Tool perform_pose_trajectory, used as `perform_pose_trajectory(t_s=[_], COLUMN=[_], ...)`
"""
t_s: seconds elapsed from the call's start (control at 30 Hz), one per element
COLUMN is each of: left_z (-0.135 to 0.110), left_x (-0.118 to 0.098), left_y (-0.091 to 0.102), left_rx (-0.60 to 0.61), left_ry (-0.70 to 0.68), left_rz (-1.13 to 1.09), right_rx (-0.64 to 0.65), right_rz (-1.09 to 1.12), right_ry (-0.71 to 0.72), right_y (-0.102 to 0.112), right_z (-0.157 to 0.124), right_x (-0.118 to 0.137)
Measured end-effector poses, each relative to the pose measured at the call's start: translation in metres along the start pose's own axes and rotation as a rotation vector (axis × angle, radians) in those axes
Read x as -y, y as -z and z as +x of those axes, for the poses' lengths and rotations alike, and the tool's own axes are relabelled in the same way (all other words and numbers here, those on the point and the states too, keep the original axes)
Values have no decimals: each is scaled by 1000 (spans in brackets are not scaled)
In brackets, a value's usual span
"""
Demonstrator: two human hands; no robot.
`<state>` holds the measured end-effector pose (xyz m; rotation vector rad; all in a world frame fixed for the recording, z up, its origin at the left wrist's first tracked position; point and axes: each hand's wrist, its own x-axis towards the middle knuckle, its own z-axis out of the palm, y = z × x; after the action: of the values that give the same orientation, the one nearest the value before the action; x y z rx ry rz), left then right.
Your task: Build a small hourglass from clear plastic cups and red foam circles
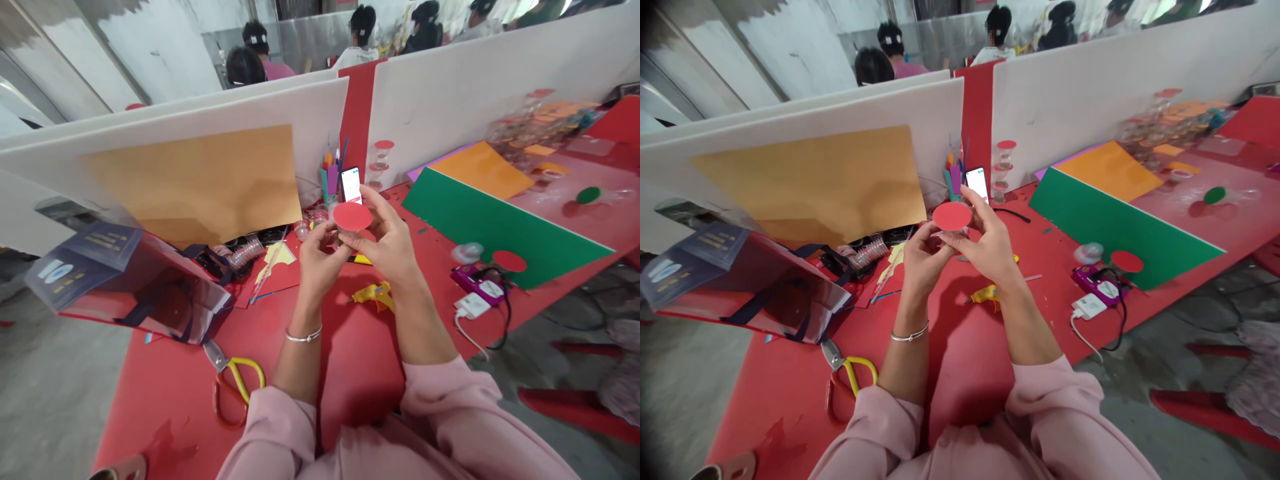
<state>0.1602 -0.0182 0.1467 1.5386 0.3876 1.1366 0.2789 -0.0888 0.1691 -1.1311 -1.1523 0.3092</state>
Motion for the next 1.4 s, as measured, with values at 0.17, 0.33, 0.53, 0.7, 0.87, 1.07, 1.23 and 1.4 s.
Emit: perform_pose_trajectory(t_s=[0.17,0.33,0.53,0.7,0.87,1.07,1.23,1.4], left_z=[0,-1,-1,2,3,1,0,0], left_x=[2,1,1,-3,-7,-9,-9,-11], left_y=[-2,-1,-3,4,9,4,5,6], left_rx=[-19,-33,-21,-148,-139,-94,-157,-257], left_ry=[-68,-43,-16,3,1,48,11,-45], left_rz=[80,96,-1,-20,-67,-155,-143,-114], right_rx=[12,106,-75,24,213,271,344,407], right_rz=[21,95,366,597,654,583,480,382], right_ry=[-37,-121,-243,-475,-644,-621,-505,-415], right_y=[2,3,4,12,6,-9,-1,14], right_z=[2,0,9,17,13,7,4,2], right_x=[-2,0,-7,-6,-9,-18,-16,-8])
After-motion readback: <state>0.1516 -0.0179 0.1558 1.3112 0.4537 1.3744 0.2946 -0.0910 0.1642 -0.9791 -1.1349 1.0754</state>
